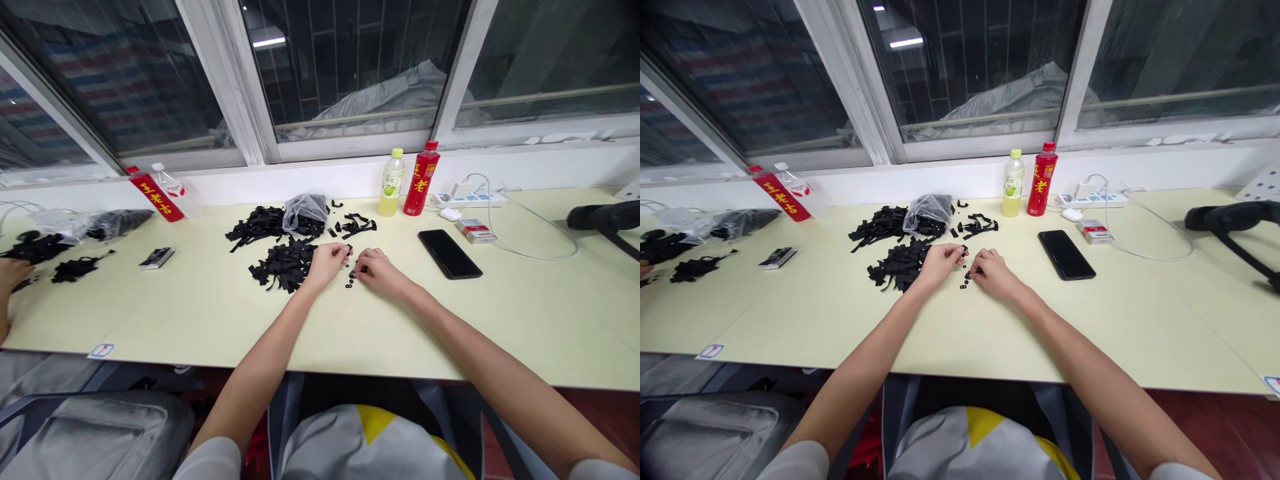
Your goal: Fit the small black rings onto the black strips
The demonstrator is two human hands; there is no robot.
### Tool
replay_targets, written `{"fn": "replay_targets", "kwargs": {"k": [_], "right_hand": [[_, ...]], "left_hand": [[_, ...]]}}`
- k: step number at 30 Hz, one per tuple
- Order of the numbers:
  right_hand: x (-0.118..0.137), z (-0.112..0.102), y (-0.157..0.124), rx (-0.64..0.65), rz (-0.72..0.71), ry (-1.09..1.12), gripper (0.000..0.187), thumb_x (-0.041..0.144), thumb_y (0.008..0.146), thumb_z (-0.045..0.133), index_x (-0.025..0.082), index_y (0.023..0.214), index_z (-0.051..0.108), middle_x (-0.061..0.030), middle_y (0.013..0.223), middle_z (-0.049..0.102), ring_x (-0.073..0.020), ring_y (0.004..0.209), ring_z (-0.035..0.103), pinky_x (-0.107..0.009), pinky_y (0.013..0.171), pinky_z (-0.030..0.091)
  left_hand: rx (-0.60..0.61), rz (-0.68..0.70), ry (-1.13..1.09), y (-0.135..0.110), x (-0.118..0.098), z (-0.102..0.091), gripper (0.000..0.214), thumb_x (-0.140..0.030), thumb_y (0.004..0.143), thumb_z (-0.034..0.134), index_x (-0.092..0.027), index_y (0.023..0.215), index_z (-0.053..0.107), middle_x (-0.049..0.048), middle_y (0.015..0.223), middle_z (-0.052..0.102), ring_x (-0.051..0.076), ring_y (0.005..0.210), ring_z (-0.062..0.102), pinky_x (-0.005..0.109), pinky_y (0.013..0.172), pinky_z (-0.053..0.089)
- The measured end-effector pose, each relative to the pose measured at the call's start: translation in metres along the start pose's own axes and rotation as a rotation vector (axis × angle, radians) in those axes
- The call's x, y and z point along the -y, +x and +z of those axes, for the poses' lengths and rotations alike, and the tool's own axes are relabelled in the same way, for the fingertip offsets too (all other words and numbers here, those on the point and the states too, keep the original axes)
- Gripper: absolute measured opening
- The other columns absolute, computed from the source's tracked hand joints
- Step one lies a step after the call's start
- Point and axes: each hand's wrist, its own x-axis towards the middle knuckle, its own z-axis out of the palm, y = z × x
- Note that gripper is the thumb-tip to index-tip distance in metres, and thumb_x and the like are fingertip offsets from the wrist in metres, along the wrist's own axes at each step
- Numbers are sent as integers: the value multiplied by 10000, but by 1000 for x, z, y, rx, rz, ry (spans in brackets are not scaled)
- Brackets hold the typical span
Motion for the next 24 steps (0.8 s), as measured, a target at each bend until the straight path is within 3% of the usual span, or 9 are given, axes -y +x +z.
{"fn": "replay_targets", "kwargs": {"k": [5, 9, 13, 17, 24], "right_hand": [[0, -4, 0, -15, 33, 111, 156, 173, 1044, 789, 269, 923, 810, -132, 1224, 855, -370, 1290, 749, -501, 1183, 597], [0, -9, 2, -148, 67, 349, 151, 347, 1094, 776, 284, 956, 777, -138, 1271, 871, -375, 1325, 747, -497, 1145, 617], [1, -8, 3, -233, 130, 622, 379, 654, 1059, 876, 287, 1019, 789, -128, 1258, 883, -349, 1225, 772, -457, 1011, 639], [2, -5, 5, -243, 173, 776, 617, 859, 947, 964, 272, 1019, 790, -85, 1048, 855, -301, 1029, 768, -462, 973, 639], [4, -11, 4, -185, 244, 931, 724, 873, 789, 1136, 264, 948, 778, -15, 898, 797, -241, 882, 744, -421, 882, 625]], "left_hand": [[34, -5, 10, -1, -3, 1, 296, -465, 1075, 892, -200, 944, 874, 53, 860, 792, 219, 827, 704, 338, 847, 602], [80, 24, 53, -6, -7, 2, 343, -476, 1106, 851, -186, 923, 844, 57, 849, 780, 210, 833, 676, 340, 860, 581], [161, 59, 88, -14, -12, 6, 394, -547, 1105, 822, -183, 957, 845, 54, 861, 788, 223, 864, 695, 333, 856, 583], [183, 80, 129, -19, -15, 10, 390, -546, 1108, 769, -185, 999, 871, 54, 893, 805, 227, 874, 708, 331, 853, 569], [133, 137, 177, -22, -13, 9, 527, -673, 1138, 792, -189, 966, 911, 47, 865, 795, 223, 853, 666, 325, 803, 539]]}}
